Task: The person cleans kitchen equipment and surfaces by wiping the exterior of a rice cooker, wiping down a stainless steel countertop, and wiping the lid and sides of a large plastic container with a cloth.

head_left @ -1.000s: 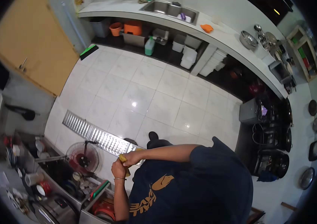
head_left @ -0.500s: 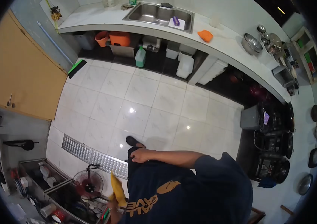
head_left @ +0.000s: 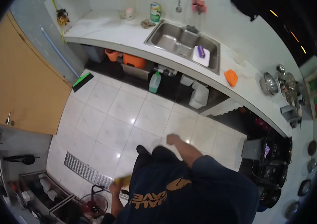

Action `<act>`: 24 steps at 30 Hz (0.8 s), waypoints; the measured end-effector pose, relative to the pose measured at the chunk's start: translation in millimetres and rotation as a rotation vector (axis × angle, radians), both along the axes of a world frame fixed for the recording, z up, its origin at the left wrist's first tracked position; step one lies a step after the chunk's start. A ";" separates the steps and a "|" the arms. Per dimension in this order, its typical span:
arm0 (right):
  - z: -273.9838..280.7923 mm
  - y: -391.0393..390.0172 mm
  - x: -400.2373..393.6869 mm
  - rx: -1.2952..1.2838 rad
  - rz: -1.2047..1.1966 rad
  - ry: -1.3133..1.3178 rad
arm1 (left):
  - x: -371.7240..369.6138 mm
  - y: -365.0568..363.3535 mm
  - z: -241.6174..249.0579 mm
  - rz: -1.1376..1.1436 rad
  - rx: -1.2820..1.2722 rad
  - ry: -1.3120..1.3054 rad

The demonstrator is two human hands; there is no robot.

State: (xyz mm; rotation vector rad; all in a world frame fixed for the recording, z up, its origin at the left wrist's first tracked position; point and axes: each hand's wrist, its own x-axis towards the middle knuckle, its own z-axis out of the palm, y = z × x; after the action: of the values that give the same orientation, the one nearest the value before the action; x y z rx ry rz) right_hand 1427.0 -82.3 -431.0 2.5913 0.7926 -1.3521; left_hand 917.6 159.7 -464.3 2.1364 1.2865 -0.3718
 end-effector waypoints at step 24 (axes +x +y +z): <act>-230.6 529.8 487.3 0.309 0.034 -0.579 | 259.7 -22.9 176.7 0.712 -0.577 0.627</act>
State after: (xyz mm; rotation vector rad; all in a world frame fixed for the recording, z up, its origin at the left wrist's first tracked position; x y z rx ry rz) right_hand 1914.3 447.6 -661.6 2.9413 0.9806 -0.4339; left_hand 1177.3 136.8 -287.6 1.0094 1.8818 -0.9931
